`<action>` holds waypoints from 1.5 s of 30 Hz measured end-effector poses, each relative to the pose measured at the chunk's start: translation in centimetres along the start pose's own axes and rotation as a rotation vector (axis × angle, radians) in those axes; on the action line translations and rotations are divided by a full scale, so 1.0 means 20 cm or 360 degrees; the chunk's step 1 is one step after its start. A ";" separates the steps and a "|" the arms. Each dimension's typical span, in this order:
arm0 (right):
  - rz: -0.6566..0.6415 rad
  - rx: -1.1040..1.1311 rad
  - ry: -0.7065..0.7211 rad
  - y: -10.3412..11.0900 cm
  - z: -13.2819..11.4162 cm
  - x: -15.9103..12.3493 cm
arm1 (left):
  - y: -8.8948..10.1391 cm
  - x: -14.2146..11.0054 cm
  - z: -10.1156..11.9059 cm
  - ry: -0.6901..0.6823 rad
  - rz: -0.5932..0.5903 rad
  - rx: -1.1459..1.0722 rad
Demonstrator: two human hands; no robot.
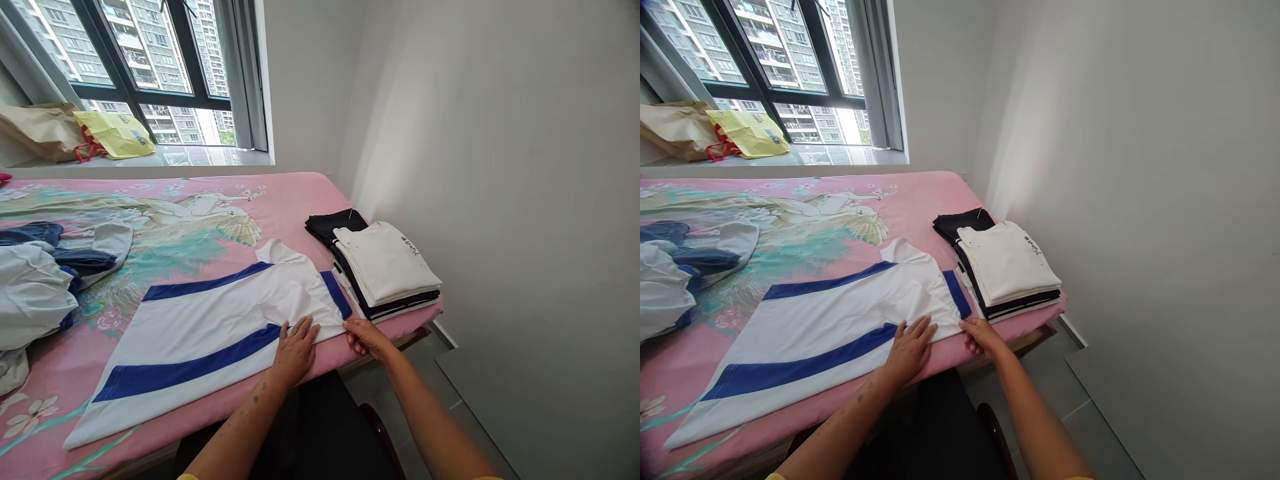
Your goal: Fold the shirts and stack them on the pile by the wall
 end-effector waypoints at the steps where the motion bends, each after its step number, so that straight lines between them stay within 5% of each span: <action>1: 0.0009 -0.0020 0.0007 0.00 0.00 0.00 | -0.01 0.01 0.00 0.0025 0.0020 0.0012; 12: 0.0606 -0.0676 0.0103 -0.01 0.00 -0.07 | 0.00 -0.03 0.00 -0.0052 0.0022 0.0005; 16: 0.0873 -0.1012 0.0830 -0.14 -0.15 -0.18 | 0.02 -0.05 0.01 -0.0058 0.0005 -0.0060; 19: 0.0687 -0.0978 0.1359 -0.29 -0.24 -0.18 | 0.06 -0.11 0.00 -0.0002 0.0050 -0.0057; 21: 0.0540 -0.1062 0.1499 -0.39 -0.25 -0.11 | 0.09 -0.18 -0.05 0.0043 0.0068 -0.0009; 25: 0.0439 -0.1446 0.1481 -0.51 -0.16 0.09 | 0.24 -0.45 -0.36 0.0358 -0.0006 0.0169; 30: 0.0516 -0.1710 0.1479 -0.55 -0.06 0.20 | 0.55 -0.93 -0.96 0.1366 -0.0032 0.0397; 33: 0.0517 -0.1701 0.1490 -0.54 -0.06 0.18 | 0.67 -1.17 -1.16 0.1628 0.0110 0.0488; 35: 0.0477 -0.1658 0.1548 -0.52 -0.07 0.15 | 0.71 -1.28 -1.19 0.1460 0.0204 0.0506; 40: 0.0325 -0.1747 0.1798 -0.39 0.02 0.00 | 0.68 -1.49 -1.14 0.0550 0.0147 0.0472; 45: 0.0403 -0.1995 0.1708 -0.27 0.07 -0.03 | 0.66 -1.54 -1.23 0.0344 0.0211 0.0454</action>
Point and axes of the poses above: each hand's wrist, its own x-axis towards the middle knuckle, its own y-axis out of the back of the hand, z = x × y, the point moved 2 cm from there along x, towards the middle knuckle, and after that the axes turned 5 degrees about -x, right-handed, at the moved point
